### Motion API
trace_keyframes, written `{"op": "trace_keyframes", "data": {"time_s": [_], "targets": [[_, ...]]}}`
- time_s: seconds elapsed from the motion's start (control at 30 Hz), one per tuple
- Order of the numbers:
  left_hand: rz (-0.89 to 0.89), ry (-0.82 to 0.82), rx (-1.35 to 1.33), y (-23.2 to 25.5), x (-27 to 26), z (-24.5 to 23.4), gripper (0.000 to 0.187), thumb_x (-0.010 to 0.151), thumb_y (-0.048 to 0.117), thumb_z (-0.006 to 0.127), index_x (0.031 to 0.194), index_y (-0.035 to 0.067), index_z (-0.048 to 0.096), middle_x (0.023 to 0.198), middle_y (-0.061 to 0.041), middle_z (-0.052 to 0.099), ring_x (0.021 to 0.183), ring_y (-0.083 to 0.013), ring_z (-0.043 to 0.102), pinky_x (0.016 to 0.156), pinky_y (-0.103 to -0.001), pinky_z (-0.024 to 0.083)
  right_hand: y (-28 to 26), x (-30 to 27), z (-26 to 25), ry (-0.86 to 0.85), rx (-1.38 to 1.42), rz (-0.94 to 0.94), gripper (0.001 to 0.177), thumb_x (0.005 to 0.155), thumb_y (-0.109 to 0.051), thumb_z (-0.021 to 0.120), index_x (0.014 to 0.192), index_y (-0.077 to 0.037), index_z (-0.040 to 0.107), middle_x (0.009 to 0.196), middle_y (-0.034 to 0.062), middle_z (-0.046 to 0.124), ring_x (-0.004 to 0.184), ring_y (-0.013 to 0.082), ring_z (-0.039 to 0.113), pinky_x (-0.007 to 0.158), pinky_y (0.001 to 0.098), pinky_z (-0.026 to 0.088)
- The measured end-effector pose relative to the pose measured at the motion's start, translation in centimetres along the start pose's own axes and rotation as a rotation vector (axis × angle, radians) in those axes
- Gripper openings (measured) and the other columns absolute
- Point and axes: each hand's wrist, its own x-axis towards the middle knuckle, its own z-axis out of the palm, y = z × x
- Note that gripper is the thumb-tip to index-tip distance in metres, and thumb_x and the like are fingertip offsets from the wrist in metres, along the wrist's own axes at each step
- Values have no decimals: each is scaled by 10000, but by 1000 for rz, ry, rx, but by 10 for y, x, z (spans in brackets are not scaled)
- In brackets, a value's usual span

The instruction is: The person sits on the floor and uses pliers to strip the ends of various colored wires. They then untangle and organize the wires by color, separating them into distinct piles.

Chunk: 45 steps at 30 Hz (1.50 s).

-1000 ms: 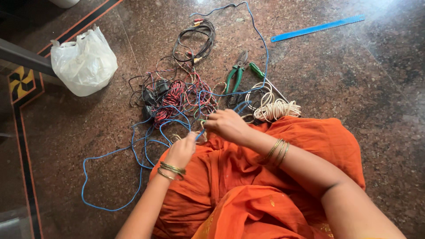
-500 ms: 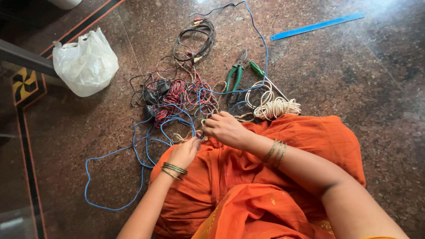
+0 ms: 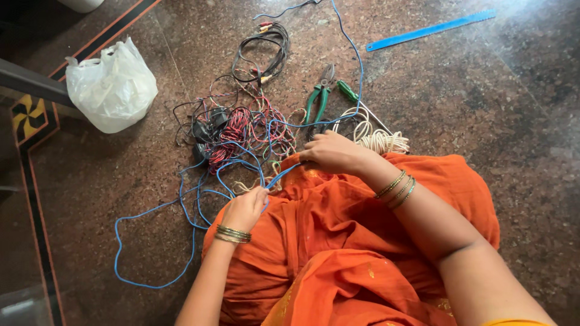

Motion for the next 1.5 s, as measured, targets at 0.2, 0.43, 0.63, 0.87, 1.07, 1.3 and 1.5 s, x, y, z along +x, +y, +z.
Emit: {"op": "trace_keyframes", "data": {"time_s": [0.2, 0.43, 0.63, 0.87, 1.07, 1.3, 1.5], "targets": [[-1, -173, -258, -32, -14, -40, 383, 1056, 379, 445, 876, 79, 600, 662, -51, 516, 600, -167, 498, 583, -323, 443, -21, 5, -14, 172, -17, -126, 163, 930, -302, 605, 1017, -186, 678, 932, -32, 656, 932, 187, 594, 794, 386, 400], [-28, -439, -623, -58, -22, -40, 333, 1095, 323, 412, 931, 77, 564, 726, 71, 416, 623, -72, 379, 572, -249, 350, -28, 9, -2, 382, -111, -146, 154, 928, -229, 625, 1073, -186, 654, 907, -31, 609, 897, 167, 589, 819, 353, 404], [212, -226, -437, -31, -7, -9, 298, 1085, 299, 415, 945, 85, 568, 733, 64, 483, 634, -65, 461, 605, -236, 430, -22, 17, -6, 393, -63, 94, 156, 950, -306, 700, 1058, -207, 646, 925, -21, 631, 933, 183, 614, 850, 392, 413], [22, 276, -995, -11, 40, 23, 375, 1138, 330, 424, 897, 72, 552, 659, 55, 420, 544, -71, 332, 477, -245, 273, -28, 15, -16, 1043, 265, 210, 714, 995, -341, 663, 1532, 3, 341, 1512, 246, 399, 1408, 404, 408, 1195, 458, 302], [107, 95, -1063, 49, 84, 47, 381, 1166, 332, 444, 1178, 14, 654, 819, 54, 490, 675, -64, 412, 565, -252, 340, -53, 13, -2, 412, 1382, 0, 391, 1143, -274, 437, 1411, -7, 534, 1417, 139, 603, 1360, 249, 521, 1191, 388, 402], [434, 131, -725, 78, 56, -17, 526, 1105, 421, 384, 1487, 82, 510, 1452, -32, 574, 1319, -158, 576, 1027, -300, 520, -33, 11, -26, 771, 1539, -14, 314, 1134, -322, 386, 1097, -58, 553, 1105, 140, 705, 1240, 235, 620, 1217, 478, 426], [413, 586, -99, 92, 39, -17, 777, 997, 610, 538, 1503, 24, 468, 1503, -170, 535, 1406, -334, 512, 1166, -450, 403, -12, -28, -75, 1104, 1897, -47, 247, 1169, -323, 442, 1023, -132, 496, 759, -42, 347, 596, 74, 290, 491, 221, 316]]}}
